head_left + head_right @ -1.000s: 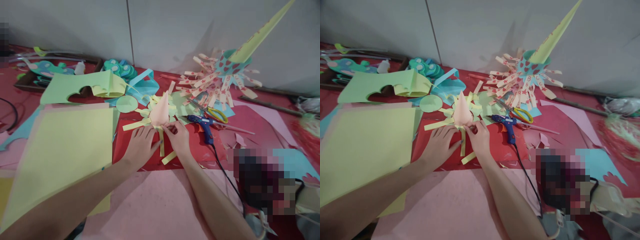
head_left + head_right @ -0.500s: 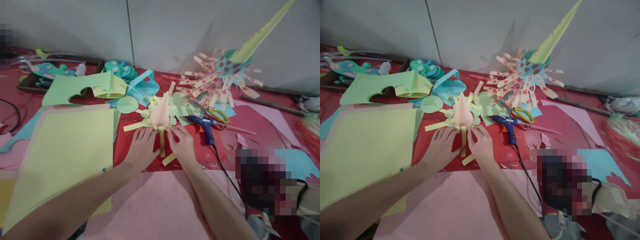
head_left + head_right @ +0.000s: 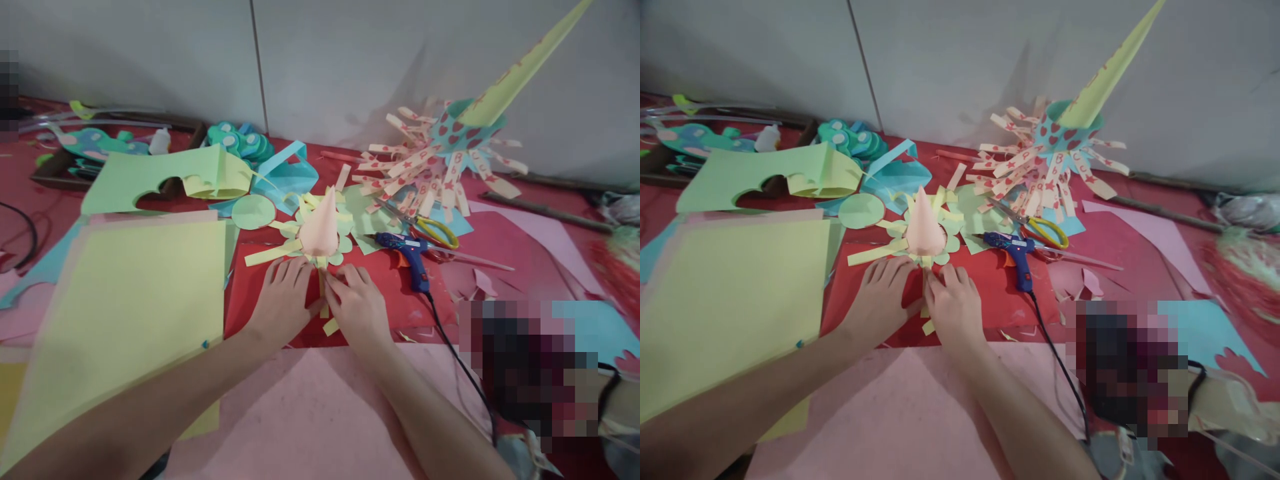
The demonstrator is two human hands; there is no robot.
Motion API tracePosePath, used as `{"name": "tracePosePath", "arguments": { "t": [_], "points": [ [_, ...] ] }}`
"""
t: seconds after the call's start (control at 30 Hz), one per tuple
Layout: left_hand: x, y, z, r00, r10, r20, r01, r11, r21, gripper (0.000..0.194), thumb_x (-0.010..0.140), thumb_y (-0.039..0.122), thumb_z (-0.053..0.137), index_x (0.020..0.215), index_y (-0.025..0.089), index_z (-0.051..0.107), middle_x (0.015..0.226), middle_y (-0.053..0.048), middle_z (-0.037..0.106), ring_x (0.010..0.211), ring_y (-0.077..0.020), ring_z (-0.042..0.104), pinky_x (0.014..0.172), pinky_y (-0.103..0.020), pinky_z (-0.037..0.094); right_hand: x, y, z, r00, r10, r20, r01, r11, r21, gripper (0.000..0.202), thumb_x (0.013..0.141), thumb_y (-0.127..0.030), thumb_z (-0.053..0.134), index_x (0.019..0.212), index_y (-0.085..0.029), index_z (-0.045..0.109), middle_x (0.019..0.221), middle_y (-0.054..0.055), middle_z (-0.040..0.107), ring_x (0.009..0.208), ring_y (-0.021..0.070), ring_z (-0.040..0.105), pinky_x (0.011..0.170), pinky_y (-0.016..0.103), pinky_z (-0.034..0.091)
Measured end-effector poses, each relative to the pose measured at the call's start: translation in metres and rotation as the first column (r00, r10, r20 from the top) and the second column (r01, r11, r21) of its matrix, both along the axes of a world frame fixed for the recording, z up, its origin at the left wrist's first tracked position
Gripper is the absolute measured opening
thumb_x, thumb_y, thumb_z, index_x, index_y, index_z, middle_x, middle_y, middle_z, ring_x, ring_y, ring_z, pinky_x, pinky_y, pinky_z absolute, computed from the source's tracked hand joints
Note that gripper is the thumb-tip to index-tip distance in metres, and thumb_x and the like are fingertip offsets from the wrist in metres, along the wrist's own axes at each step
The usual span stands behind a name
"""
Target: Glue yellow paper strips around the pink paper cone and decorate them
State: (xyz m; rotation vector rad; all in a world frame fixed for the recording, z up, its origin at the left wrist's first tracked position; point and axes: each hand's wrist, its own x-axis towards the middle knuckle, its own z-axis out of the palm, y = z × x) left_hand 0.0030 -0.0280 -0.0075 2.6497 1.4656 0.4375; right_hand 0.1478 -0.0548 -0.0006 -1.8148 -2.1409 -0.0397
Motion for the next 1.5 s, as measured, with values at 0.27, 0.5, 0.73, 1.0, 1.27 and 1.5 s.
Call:
{"name": "tracePosePath", "arguments": {
  "t": [0.27, 0.5, 0.73, 1.0, 1.27, 1.5],
  "points": [
    [0.0005, 0.0007, 0.0042, 0.999, -0.023, -0.032, 0.022, 1.0, -0.016, 0.046, 0.083, 0.031, 0.057, 0.126, 0.017, 0.047, 0.119, -0.013, 0.054, 0.11, -0.0279, 0.05, 0.096, -0.046, 0.038, -0.0009, -0.0045, 0.0017, 0.996, 0.021, 0.084, -0.013, 0.996, -0.092, 0.032, 0.091, -0.018, 0.04, 0.114, -0.018, 0.062, 0.089, 0.011, 0.058, 0.083, 0.0221, 0.049, 0.07, 0.035, 0.045],
    [-0.0002, 0.0, 0.0039, 0.998, -0.041, -0.051, 0.042, 0.999, 0.012, 0.041, 0.084, 0.028, 0.054, 0.124, 0.015, 0.053, 0.119, -0.015, 0.053, 0.11, -0.0285, 0.05, 0.096, -0.046, 0.039, -0.0022, -0.0055, 0.0026, 0.986, 0.034, 0.166, -0.007, 0.987, -0.162, 0.044, 0.085, -0.007, 0.042, 0.128, -0.014, 0.051, 0.095, 0.013, 0.057, 0.084, 0.0236, 0.048, 0.072, 0.037, 0.045],
    [0.0003, -0.0004, 0.0038, 0.998, -0.046, -0.041, 0.046, 0.999, 0.021, 0.041, 0.084, 0.03, 0.054, 0.123, 0.016, 0.054, 0.121, -0.015, 0.054, 0.111, -0.0288, 0.051, 0.104, -0.05, 0.031, -0.0044, -0.008, 0.0017, 0.983, 0.03, 0.179, -0.001, 0.987, -0.163, 0.048, 0.084, -0.004, 0.04, 0.131, -0.016, 0.047, 0.095, 0.013, 0.055, 0.085, 0.024, 0.047, 0.072, 0.037, 0.045],
    [0.0015, -0.0008, 0.0047, 0.996, -0.053, -0.071, 0.055, 0.998, 0.022, 0.041, 0.085, 0.028, 0.052, 0.124, 0.015, 0.052, 0.122, -0.015, 0.053, 0.112, -0.0283, 0.051, 0.106, -0.05, 0.029, -0.0069, -0.0095, 0.001, 0.983, 0.008, 0.183, 0.018, 0.99, -0.143, 0.048, 0.083, -0.004, 0.039, 0.128, -0.018, 0.049, 0.094, 0.012, 0.055, 0.083, 0.0238, 0.047, 0.069, 0.036, 0.044],
    [0.0021, 0.0011, 0.0017, 0.999, -0.006, -0.051, 0.007, 1.0, 0.015, 0.049, 0.084, 0.037, 0.055, 0.125, 0.01, 0.048, 0.122, -0.017, 0.054, 0.113, -0.0299, 0.049, 0.101, -0.049, 0.034, -0.0074, -0.0084, 0.0, 0.985, -0.008, 0.173, 0.032, 0.99, -0.139, 0.055, 0.082, -0.003, 0.038, 0.134, -0.02, 0.044, 0.093, 0.011, 0.054, 0.082, 0.0235, 0.045, 0.067, 0.036, 0.043],
    [0.0021, 0.0029, 0.0027, 0.999, -0.004, -0.034, 0.005, 1.0, 0.011, 0.042, 0.084, 0.038, 0.055, 0.118, 0.015, 0.05, 0.119, -0.015, 0.055, 0.11, -0.0279, 0.051, 0.098, -0.046, 0.037, -0.0073, -0.0055, 0.0012, 0.984, -0.001, 0.178, 0.031, 0.985, -0.169, 0.052, 0.082, -0.005, 0.039, 0.132, -0.016, 0.047, 0.094, 0.013, 0.054, 0.084, 0.024, 0.044, 0.069, 0.036, 0.043]
  ]
}}
